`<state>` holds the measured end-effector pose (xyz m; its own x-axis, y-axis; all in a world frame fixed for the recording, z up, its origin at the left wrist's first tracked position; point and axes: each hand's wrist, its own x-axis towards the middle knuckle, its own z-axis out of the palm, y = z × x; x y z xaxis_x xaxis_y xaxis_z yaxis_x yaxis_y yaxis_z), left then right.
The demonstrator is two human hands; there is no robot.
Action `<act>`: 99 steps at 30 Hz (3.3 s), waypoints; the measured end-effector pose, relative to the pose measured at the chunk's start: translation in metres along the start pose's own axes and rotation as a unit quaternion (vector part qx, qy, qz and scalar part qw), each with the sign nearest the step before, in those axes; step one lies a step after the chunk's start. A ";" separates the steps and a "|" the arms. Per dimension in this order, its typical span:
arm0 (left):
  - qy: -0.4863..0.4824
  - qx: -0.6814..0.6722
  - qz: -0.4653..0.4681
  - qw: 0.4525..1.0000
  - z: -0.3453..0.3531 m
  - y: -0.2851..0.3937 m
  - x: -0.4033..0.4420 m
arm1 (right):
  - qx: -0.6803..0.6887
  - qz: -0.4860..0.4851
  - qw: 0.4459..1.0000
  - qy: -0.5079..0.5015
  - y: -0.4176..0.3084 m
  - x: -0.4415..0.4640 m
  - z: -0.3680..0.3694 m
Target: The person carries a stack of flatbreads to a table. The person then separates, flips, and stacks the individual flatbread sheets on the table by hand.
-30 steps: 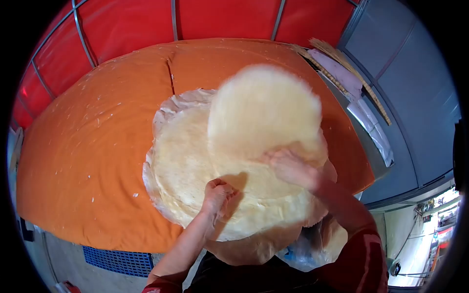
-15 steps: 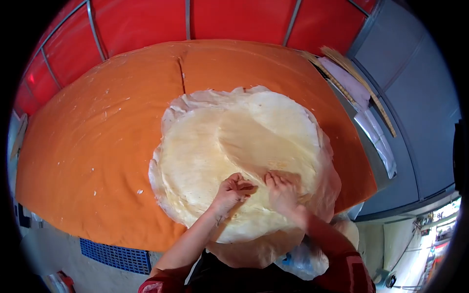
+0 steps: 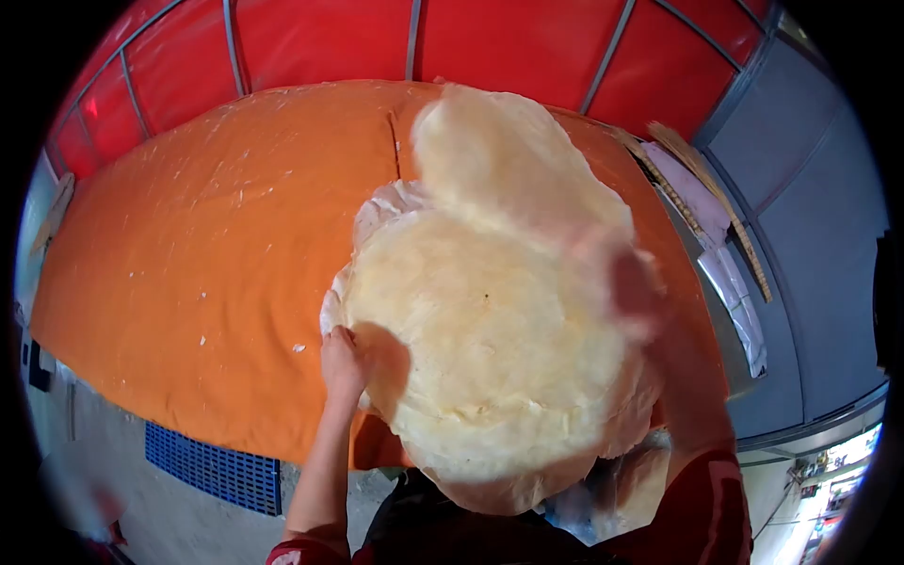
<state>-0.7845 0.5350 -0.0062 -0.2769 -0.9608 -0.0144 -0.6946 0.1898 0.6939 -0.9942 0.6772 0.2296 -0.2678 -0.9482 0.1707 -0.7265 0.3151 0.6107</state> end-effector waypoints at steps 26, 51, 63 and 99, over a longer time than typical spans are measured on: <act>-0.322 -0.622 -0.167 0.694 0.004 0.038 -0.038 | 0.593 0.000 0.801 0.084 0.053 0.044 0.042; -0.362 -0.577 -0.204 0.703 0.081 0.081 -0.041 | 0.065 0.006 0.993 0.098 -0.021 -0.080 0.120; -0.418 -0.690 -0.203 0.555 0.058 0.104 -0.056 | 0.249 0.025 0.936 -0.249 -0.055 -0.083 0.128; -0.371 -0.792 -0.230 0.427 0.035 0.067 -0.006 | 0.307 -0.062 0.949 -0.035 -0.115 -0.019 0.110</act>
<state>-0.8531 0.5608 0.0153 -0.8956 -0.3817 -0.2284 0.3675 -0.9243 0.1033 -0.9747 0.6635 0.0708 -0.1812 -0.9815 0.0622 -0.9814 0.1845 0.0525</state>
